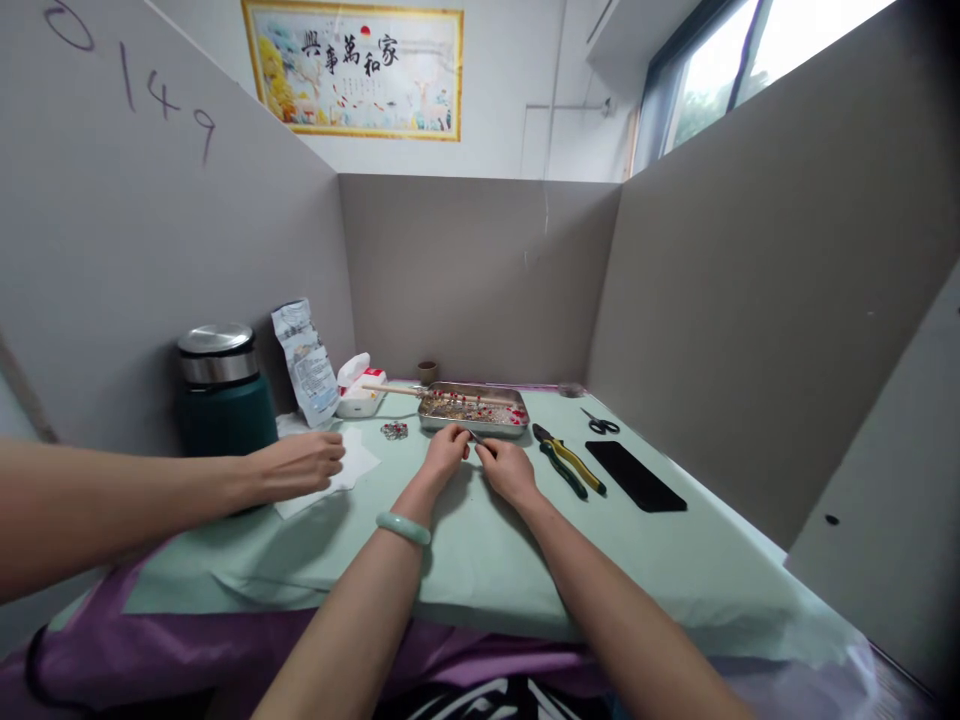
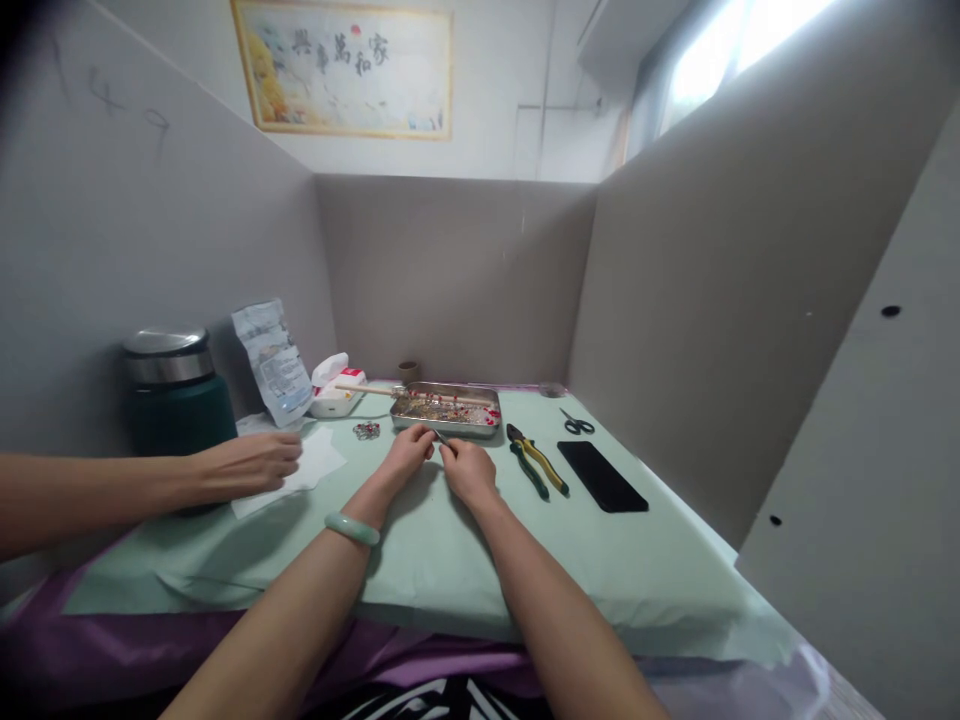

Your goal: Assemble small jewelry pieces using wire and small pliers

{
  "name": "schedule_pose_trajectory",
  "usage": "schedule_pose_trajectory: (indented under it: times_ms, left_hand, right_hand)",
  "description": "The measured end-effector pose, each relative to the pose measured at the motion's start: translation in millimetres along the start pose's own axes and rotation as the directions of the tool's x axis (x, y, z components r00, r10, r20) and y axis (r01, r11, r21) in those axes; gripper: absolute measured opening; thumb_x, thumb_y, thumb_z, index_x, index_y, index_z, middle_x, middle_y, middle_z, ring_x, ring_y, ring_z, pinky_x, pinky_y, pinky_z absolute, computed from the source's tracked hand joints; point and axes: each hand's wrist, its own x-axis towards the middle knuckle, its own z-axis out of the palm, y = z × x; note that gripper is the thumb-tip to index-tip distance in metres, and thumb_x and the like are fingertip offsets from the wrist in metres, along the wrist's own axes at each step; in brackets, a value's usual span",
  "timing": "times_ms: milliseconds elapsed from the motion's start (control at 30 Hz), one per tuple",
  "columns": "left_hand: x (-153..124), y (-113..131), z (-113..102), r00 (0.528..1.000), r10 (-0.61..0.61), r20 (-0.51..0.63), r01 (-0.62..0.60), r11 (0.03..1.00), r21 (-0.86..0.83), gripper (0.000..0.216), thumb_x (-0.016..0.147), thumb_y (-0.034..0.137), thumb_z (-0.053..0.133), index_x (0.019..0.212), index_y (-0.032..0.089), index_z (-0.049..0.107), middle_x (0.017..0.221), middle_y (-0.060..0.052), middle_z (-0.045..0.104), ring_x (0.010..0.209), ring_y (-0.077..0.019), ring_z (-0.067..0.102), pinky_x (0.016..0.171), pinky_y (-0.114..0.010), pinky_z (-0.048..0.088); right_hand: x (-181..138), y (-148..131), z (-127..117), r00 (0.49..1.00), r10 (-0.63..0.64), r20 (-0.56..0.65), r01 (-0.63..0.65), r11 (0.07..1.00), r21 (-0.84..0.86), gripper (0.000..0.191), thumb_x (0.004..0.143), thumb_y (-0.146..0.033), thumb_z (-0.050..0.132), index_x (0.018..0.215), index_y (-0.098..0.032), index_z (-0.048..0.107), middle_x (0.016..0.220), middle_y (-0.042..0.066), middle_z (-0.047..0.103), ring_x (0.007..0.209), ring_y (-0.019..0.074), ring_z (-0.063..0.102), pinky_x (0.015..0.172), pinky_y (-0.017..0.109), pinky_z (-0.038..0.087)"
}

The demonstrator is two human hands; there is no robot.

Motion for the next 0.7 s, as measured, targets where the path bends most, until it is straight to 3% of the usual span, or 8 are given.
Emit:
schedule_pose_trajectory:
  times_ms: [167, 500, 700]
  left_hand:
    - [-6.1, 3.2, -0.3, 0.98, -0.088, 0.176, 0.117, 0.98, -0.162, 0.015, 0.075, 0.027, 0.051, 0.065, 0.018, 0.047, 0.05, 0.005, 0.042, 0.036, -0.0047, 0.027, 0.036, -0.019, 0.018]
    - [-2.6, 0.7, -0.9, 0.982, -0.102, 0.16, 0.128, 0.979, -0.16, 0.013, 0.076, 0.026, 0.052, 0.068, 0.017, 0.049, 0.049, 0.005, 0.042, 0.035, -0.0042, 0.029, 0.035, -0.018, 0.02]
    - [-5.4, 4.3, -3.2, 0.968, -0.139, 0.21, 0.184, 0.96, -0.209, 0.017, 0.076, 0.031, 0.054, 0.07, 0.017, 0.047, 0.051, 0.006, 0.04, 0.037, -0.0034, 0.028, 0.036, -0.016, 0.017]
  right_hand:
    - [2.0, 3.6, -1.4, 1.0, -0.001, 0.011, 0.0, 0.997, 0.073, 0.03, 0.085, -0.037, 0.044, 0.076, -0.023, 0.069, 0.071, 0.004, 0.066, 0.063, 0.0161, 0.052, 0.054, 0.026, 0.023]
    - [4.2, 6.3, 0.3, 0.998, -0.043, 0.036, 0.038, 0.989, 0.141, 0.029, 0.085, -0.035, 0.045, 0.08, -0.021, 0.07, 0.076, 0.003, 0.068, 0.067, 0.016, 0.055, 0.057, 0.024, 0.029]
    - [1.8, 5.1, -3.5, 0.997, -0.075, 0.022, 0.075, 0.997, 0.007, 0.03, 0.088, -0.036, 0.043, 0.092, -0.023, 0.069, 0.088, 0.003, 0.068, 0.079, 0.0159, 0.058, 0.064, 0.023, 0.033]
